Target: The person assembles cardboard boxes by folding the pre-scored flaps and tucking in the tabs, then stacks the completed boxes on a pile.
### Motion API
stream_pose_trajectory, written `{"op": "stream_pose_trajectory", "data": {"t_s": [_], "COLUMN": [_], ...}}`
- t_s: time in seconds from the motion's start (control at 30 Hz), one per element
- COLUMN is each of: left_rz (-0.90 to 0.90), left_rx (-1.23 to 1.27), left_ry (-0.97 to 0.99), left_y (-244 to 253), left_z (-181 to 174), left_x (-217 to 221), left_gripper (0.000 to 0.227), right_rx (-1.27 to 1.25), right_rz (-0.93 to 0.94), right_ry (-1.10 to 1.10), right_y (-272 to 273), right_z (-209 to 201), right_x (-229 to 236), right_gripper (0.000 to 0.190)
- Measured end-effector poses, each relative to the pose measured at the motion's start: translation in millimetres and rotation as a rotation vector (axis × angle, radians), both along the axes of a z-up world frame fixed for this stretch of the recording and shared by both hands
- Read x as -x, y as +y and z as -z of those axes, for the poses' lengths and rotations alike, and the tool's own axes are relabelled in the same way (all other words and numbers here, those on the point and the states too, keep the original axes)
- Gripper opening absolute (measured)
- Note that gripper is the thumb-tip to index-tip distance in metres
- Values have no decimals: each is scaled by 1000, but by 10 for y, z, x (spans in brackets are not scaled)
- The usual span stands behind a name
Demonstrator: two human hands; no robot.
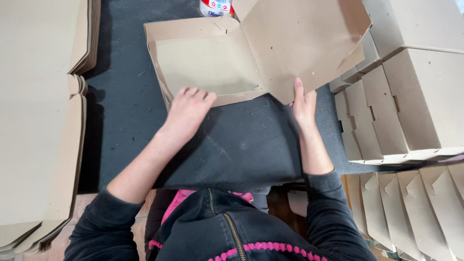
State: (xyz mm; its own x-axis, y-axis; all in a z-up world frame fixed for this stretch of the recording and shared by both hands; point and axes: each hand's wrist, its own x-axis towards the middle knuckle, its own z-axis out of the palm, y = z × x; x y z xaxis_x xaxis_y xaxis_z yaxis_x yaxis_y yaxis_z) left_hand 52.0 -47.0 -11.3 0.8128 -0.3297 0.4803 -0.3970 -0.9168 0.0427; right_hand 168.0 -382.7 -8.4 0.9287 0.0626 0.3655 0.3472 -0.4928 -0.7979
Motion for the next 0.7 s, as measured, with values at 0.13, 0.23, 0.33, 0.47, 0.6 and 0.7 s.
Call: {"op": "stream_pose_trajectory", "data": {"t_s": [0.13, 0.23, 0.33, 0.47, 0.6, 0.7], "left_rz": [19, 36, 45, 56, 66, 68], "left_rx": [120, 189, 206, 246, 303, 323], "left_ry": [47, 46, 10, -37, -34, -14], "left_y": [184, 186, 174, 176, 207, 203], "left_z": [132, 170, 270, 299, 281, 248], "left_x": [-134, -132, -183, -189, -201, -179], "left_gripper": [8, 15, 20, 20, 17, 16], "right_rx": [-290, -446, -581, -682, -838, -869], "right_rz": [201, 189, 65, 57, 166, 141], "right_ry": [187, 249, 285, 351, 475, 548], "right_y": [245, 422, 544, 866, 847, 904], "right_z": [56, 81, 477, 146, 371, 148], "right_x": [330, 442, 389, 514, 245, 249], "right_gripper": [35, 35, 38, 32, 35, 28]}}
